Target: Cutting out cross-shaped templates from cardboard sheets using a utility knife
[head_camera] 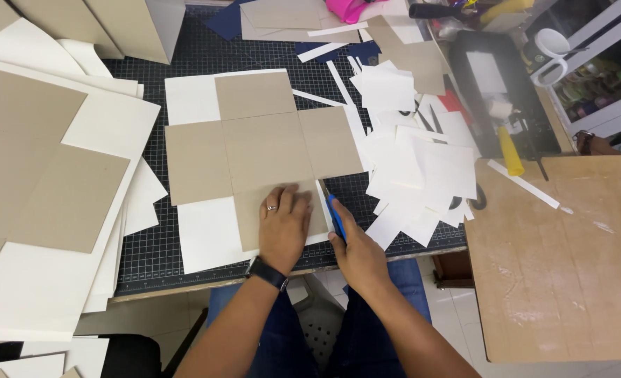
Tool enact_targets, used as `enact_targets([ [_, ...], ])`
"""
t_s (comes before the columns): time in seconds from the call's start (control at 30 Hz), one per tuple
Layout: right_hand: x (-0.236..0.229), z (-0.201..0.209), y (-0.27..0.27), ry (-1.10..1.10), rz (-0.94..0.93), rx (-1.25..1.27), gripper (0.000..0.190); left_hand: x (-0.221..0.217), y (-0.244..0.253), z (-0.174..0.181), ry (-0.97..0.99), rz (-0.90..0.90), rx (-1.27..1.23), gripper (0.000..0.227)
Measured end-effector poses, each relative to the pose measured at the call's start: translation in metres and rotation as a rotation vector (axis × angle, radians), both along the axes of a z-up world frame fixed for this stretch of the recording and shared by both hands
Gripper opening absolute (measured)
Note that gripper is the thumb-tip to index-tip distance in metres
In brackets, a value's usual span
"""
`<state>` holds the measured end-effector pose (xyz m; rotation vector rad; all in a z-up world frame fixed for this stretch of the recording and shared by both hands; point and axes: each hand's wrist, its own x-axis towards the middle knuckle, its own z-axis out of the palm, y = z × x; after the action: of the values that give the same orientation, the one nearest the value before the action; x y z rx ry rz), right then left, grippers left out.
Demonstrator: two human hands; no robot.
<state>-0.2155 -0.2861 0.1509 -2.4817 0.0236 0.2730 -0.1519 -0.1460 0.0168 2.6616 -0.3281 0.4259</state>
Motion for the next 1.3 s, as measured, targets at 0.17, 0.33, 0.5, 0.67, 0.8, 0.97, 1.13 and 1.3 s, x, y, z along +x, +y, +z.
enact_targets([
  [0.17, 0.003, -0.004, 0.0, 0.013, 0.017, -0.037, 0.062, -0.003, 0.0, 0.001, -0.007, 0.003, 0.005, 0.027],
  [0.33, 0.005, -0.007, 0.0, 0.018, 0.01, -0.033, 0.063, -0.001, 0.0, -0.006, -0.012, -0.005, 0.015, 0.027],
  [0.5, 0.01, -0.015, -0.003, 0.033, 0.038, -0.047, 0.062, -0.002, 0.0, -0.007, -0.001, -0.007, -0.003, 0.028],
  [0.67, 0.013, -0.02, -0.004, 0.076, 0.085, -0.083, 0.061, -0.001, 0.0, -0.007, 0.021, -0.015, -0.001, 0.031],
  [0.8, 0.02, -0.034, -0.012, 0.102, 0.107, -0.087, 0.061, -0.002, -0.002, -0.006, 0.036, -0.021, 0.004, 0.034],
  [0.97, 0.009, -0.019, -0.01, 0.101, 0.117, -0.082, 0.06, -0.001, -0.003, -0.008, 0.027, -0.015, 0.016, 0.034],
  [1.13, -0.014, -0.018, -0.015, 0.122, 0.139, -0.063, 0.059, -0.003, -0.003, -0.008, 0.033, -0.018, 0.031, 0.034],
  [1.3, -0.037, -0.015, -0.017, 0.152, 0.125, -0.043, 0.06, -0.001, -0.004, -0.011, 0.02, -0.005, 0.069, 0.034],
])
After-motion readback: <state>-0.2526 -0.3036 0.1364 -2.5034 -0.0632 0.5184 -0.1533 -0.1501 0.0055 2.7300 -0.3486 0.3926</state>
